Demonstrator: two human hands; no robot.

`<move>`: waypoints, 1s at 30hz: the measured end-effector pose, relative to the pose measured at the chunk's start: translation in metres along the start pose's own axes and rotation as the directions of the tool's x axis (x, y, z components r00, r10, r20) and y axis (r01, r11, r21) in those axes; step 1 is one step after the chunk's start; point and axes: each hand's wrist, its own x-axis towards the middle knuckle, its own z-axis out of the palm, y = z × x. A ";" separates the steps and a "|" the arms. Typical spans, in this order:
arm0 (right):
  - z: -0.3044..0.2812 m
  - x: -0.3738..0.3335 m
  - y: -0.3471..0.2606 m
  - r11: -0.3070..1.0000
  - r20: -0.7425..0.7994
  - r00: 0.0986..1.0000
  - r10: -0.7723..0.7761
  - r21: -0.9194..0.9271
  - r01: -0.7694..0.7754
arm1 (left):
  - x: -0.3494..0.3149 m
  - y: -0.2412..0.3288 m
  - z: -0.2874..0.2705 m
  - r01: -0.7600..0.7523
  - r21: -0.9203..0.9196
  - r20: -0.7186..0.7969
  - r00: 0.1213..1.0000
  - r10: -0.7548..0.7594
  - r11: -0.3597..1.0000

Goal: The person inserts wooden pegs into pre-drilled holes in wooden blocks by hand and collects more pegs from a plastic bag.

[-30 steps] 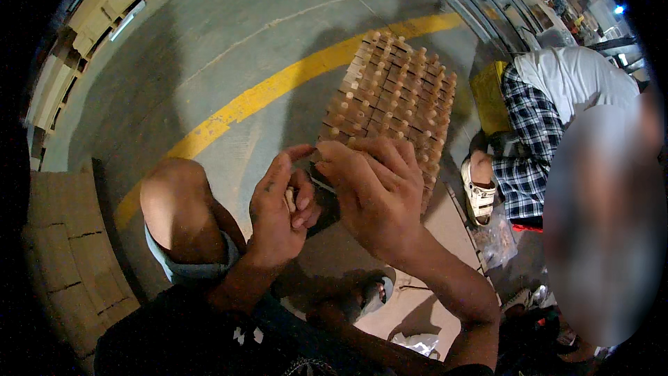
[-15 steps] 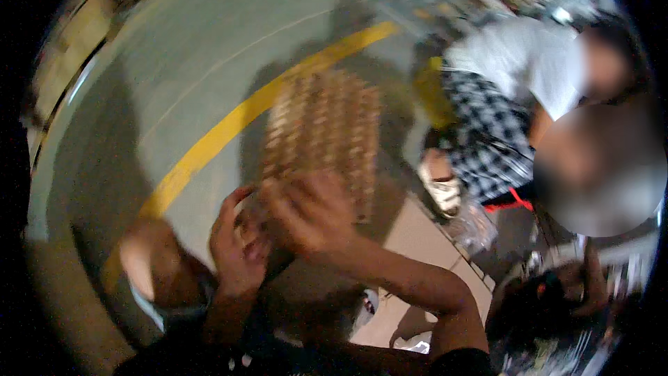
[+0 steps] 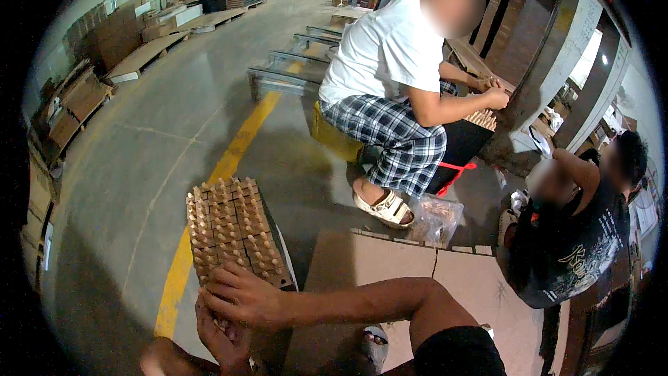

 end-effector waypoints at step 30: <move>-0.015 0.007 -0.004 0.997 0.124 0.990 0.072 -0.008 -0.072 | 0.013 0.009 0.007 0.108 -0.687 -0.007 0.988 -0.155 0.718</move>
